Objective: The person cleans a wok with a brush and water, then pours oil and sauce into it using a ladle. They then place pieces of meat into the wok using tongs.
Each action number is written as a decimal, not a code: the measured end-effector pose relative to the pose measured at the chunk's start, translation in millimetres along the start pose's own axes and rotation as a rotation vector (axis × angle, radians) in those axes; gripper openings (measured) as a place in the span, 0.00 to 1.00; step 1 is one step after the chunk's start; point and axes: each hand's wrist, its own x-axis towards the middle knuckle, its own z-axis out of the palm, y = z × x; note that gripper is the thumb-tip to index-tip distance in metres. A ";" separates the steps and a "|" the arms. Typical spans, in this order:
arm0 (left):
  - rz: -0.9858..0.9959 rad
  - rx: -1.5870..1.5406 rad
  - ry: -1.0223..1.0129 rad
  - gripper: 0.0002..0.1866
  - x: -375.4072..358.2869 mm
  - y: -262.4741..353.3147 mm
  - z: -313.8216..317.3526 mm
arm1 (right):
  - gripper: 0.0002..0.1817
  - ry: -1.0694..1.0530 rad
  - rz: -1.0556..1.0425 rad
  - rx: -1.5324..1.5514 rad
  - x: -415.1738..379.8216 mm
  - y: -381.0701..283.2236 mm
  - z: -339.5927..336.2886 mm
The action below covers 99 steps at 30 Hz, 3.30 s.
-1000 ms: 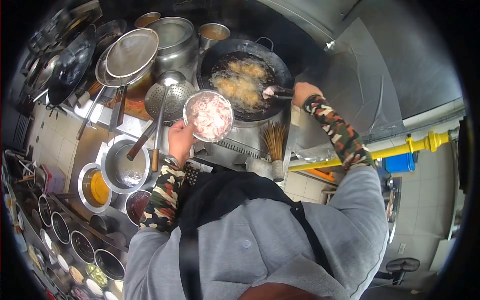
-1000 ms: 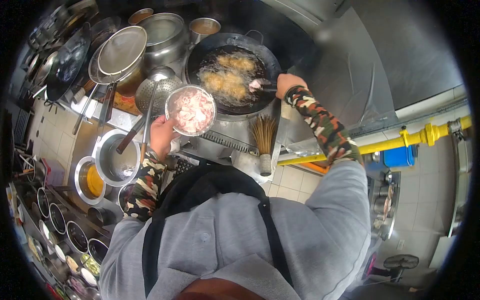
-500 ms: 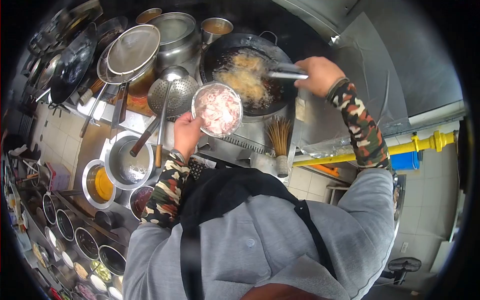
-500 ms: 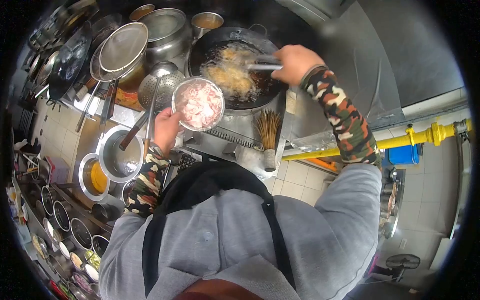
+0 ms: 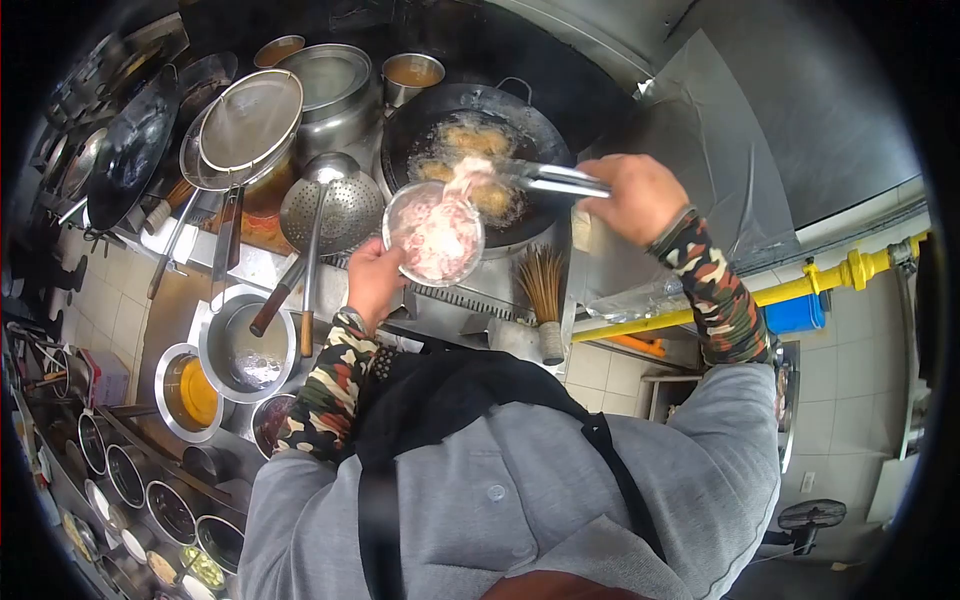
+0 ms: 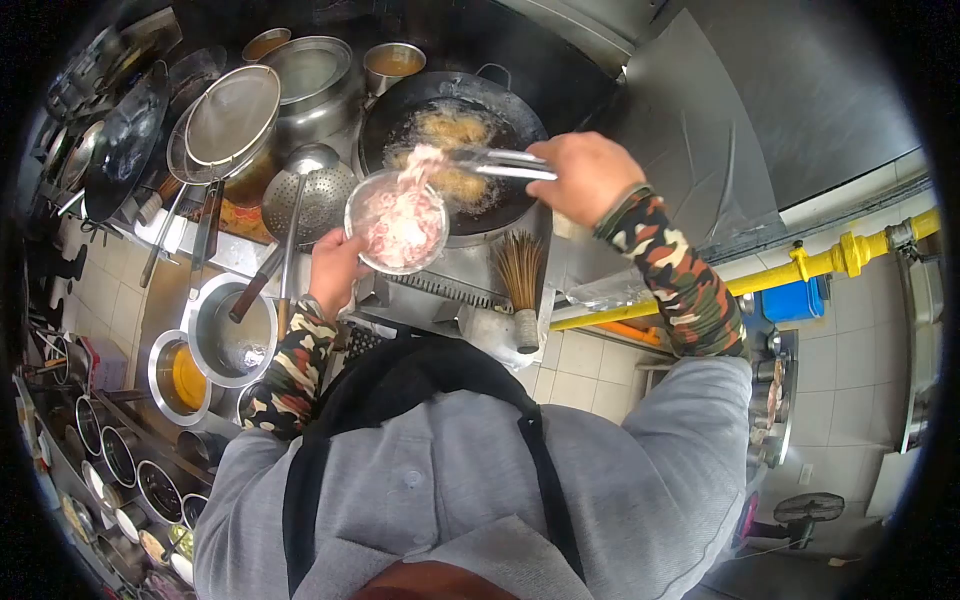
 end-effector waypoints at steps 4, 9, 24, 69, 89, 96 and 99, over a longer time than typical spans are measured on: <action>-0.026 0.046 0.085 0.05 -8.5 0.3 -12.5 | 0.19 -0.034 0.168 -0.028 16.1 35.7 -2.0; -0.014 0.022 0.177 0.05 -4.8 -19.9 -39.0 | 0.17 -0.219 0.408 -0.122 51.4 85.7 64.5; 0.011 -0.041 0.250 0.07 -22.9 -11.8 -30.5 | 0.21 -0.060 0.497 0.033 120.0 118.4 93.7; 0.066 0.038 0.165 0.04 -4.3 -14.6 -22.9 | 0.19 -0.099 0.279 -0.023 36.7 77.0 73.2; 0.052 0.168 0.208 0.07 -4.6 -10.8 -24.4 | 0.17 -0.046 -0.078 -0.225 46.1 -9.8 44.7; 0.182 0.337 0.083 0.08 -0.9 -2.2 -17.2 | 0.05 0.164 -0.472 -0.363 52.9 -34.5 115.9; 0.178 0.200 0.079 0.07 8.4 -3.6 -26.2 | 0.06 0.171 -0.368 -0.295 51.0 -26.3 88.8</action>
